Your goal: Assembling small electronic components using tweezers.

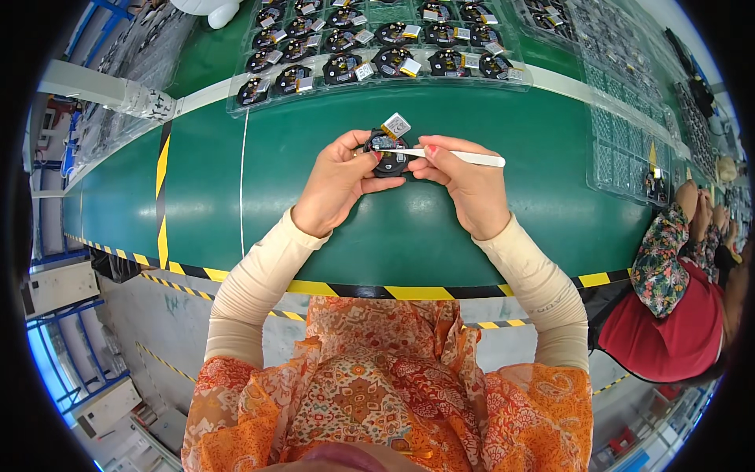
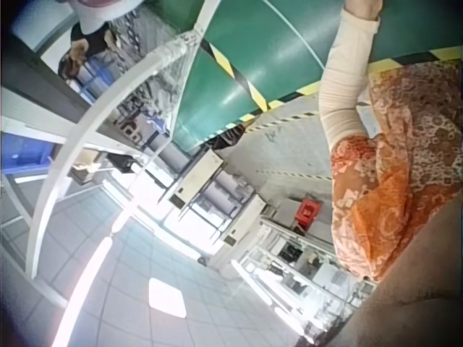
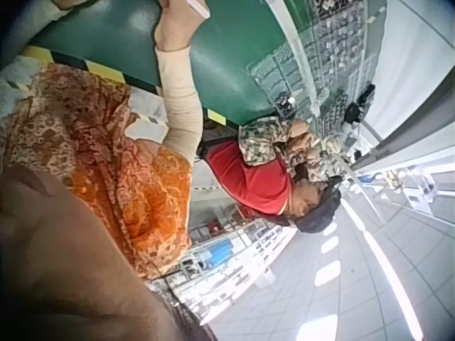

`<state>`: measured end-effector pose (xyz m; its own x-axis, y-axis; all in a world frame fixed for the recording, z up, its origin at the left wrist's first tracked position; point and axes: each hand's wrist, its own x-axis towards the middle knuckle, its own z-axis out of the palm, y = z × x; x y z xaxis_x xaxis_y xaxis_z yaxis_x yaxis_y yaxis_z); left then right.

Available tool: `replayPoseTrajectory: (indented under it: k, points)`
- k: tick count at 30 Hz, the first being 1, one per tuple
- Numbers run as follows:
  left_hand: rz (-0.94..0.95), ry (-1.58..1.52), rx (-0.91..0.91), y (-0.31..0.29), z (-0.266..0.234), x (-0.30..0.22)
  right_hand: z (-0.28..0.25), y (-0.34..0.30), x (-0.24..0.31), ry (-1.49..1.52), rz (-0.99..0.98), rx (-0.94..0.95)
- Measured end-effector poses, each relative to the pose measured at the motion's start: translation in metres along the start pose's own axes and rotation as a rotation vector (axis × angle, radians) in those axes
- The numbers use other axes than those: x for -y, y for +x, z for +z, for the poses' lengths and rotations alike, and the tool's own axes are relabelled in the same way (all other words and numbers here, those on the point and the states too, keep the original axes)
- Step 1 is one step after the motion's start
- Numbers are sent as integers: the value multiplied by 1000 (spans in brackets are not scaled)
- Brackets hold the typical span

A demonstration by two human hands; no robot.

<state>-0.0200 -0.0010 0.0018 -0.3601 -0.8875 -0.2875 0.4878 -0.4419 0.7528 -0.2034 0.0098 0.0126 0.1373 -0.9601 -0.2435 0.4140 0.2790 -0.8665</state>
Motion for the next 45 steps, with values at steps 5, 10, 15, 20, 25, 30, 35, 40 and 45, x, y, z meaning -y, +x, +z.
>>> replayPoseTrajectory:
  k: [5, 10, 15, 20, 25, 30, 35, 40, 45]
  points:
    - [-12, 14, -10, 0, 1, 0, -2, 1, -2, -3, 22, -27]
    - [-8, -48, 6, -1, -2, -1, -1, -1, -2, 3, 22, -14]
    - [-43, -71, 15, -1, -1, -4, -1, -2, -2, 7, 3, -2]
    - [-31, -79, 20, -1, -2, -3, 1, -2, -2, 1, 4, -11]
    - [-32, -75, 8, -1, -1, -4, 2, -3, -3, 17, -11, -26]
    - [-31, -60, 14, -2, 0, -3, 0, -3, -2, 24, -7, -21]
    - [-25, -22, 27, -2, -1, -1, 0, -3, 3, -4, 18, -11]
    - [-39, -11, 25, -2, -1, -1, -2, -1, 6, -34, 8, -10]
    - [-48, 0, 39, -3, 0, -2, -6, 1, 6, -57, -7, 24]
